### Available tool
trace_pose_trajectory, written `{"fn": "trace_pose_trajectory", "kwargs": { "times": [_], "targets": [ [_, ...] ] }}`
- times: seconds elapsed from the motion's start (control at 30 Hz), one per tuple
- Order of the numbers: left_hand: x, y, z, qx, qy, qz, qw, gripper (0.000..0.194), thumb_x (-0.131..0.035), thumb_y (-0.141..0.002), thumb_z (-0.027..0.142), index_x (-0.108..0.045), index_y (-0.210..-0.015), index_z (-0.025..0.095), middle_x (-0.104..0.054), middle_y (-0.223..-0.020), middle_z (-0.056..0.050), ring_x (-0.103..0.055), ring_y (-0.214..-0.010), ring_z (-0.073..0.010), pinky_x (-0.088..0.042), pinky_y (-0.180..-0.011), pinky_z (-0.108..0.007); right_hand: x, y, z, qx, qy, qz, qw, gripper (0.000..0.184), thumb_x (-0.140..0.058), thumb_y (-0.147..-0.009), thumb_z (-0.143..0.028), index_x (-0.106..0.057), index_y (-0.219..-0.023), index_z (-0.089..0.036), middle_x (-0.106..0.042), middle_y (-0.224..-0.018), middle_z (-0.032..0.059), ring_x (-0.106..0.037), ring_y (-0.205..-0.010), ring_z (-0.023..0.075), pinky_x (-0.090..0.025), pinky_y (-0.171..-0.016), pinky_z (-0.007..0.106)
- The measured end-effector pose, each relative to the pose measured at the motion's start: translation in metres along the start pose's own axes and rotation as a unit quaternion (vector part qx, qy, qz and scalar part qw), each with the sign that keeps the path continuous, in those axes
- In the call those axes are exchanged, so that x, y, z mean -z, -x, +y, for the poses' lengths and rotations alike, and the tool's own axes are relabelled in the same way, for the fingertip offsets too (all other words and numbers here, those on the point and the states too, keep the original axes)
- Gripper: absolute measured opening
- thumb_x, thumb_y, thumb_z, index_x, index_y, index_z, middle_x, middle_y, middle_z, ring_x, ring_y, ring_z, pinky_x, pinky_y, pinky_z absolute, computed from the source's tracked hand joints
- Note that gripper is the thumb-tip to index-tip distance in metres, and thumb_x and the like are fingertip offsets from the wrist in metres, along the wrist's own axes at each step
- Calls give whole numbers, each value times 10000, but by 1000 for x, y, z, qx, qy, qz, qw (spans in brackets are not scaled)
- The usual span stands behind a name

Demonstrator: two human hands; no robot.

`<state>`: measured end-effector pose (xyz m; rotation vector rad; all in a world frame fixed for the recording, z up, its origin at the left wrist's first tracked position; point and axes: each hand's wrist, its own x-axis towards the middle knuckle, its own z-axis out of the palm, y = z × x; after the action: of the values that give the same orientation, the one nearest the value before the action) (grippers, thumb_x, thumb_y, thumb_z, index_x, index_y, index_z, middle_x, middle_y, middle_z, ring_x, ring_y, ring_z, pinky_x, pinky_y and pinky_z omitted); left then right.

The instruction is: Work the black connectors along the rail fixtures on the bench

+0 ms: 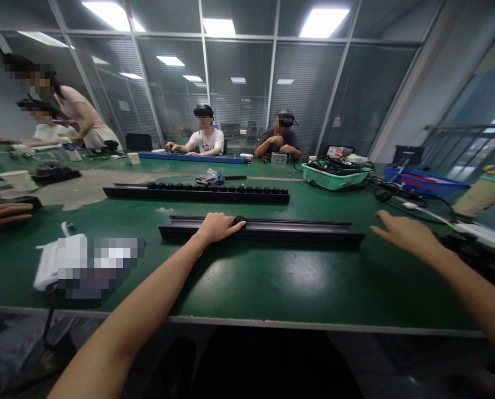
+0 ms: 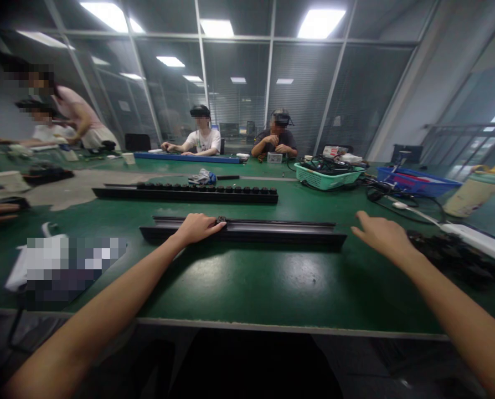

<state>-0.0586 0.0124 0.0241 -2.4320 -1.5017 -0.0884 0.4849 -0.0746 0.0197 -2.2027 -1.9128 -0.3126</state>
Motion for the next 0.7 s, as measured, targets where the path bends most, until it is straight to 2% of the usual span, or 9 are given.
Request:
{"fn": "trace_pose_trajectory", "kwargs": {
  "times": [0.1,0.17,0.23,0.3,0.37,0.43,0.53,0.63,0.7],
  "targets": [
    [0,1,-1,-15,5,-6,1000,832,-143,-1007,758,-752,-898,201,-778,-902,-164,-746,-883,-314,-442,-728,-335,4,0,-98,150,-54,-61,985,395,-530,-975,-547,-630,-1237,-268,-743,-1046,151,-700,-934,334,-503,-824,446],
    [0,3,-3,-35,21,-8,999,776,-173,-1010,754,-729,-994,212,-780,-914,-145,-742,-864,-305,-438,-722,-331,0,0,-161,250,-113,-64,959,406,-505,-993,-561,-645,-1253,-283,-731,-1059,133,-678,-965,328,-501,-873,456],
    [0,5,-5,-60,40,-3,997,693,-211,-1020,729,-677,-1145,232,-785,-938,-117,-736,-849,-294,-434,-713,-325,-7,-2,-218,327,-145,-53,932,426,-494,-1004,-571,-635,-1262,-262,-707,-1149,148,-642,-1074,354,-476,-962,495],
    [0,7,-8,-81,53,4,995,643,-228,-1026,712,-617,-1255,254,-787,-953,-94,-734,-850,-290,-431,-708,-320,-17,-7,-265,343,-163,-35,924,486,-473,-1018,-578,-586,-1323,-217,-667,-1232,189,-596,-1169,384,-452,-1004,516],
    [-1,9,-11,-93,56,9,994,633,-233,-1023,717,-596,-1289,272,-787,-951,-82,-735,-863,-293,-432,-705,-316,-25,-16,-302,334,-182,-17,925,550,-466,-1018,-623,-532,-1382,-217,-646,-1258,195,-571,-1201,392,-434,-1022,524],
    [-2,10,-13,-96,53,11,994,630,-248,-1016,725,-591,-1308,285,-786,-944,-76,-737,-875,-294,-435,-707,-312,-29,-24,-326,334,-200,-10,921,554,-458,-1009,-676,-517,-1366,-256,-659,-1229,162,-579,-1183,366,-430,-1015,500],
    [-3,10,-15,-99,47,6,994,633,-274,-1008,729,-576,-1342,283,-786,-933,-78,-741,-886,-297,-439,-712,-310,-29,-34,-344,348,-199,-29,916,419,-443,-1041,-618,-544,-1264,-278,-688,-1178,124,-613,-1130,323,-439,-964,448],
    [-3,9,-14,-101,44,4,994,668,-288,-988,766,-577,-1323,266,-786,-937,-89,-741,-881,-306,-439,-711,-315,-25,-39,-342,351,-181,-39,918,296,-479,-1048,-512,-560,-1188,-263,-702,-1108,121,-641,-1045,304,-455,-884,412],
    [-3,8,-12,-95,46,5,994,693,-289,-971,798,-597,-1281,260,-784,-937,-92,-739,-869,-307,-435,-703,-316,-22,-39,-331,349,-170,-32,921,260,-515,-1030,-479,-563,-1155,-256,-702,-1037,114,-644,-976,294,-459,-832,393]
  ]
}}
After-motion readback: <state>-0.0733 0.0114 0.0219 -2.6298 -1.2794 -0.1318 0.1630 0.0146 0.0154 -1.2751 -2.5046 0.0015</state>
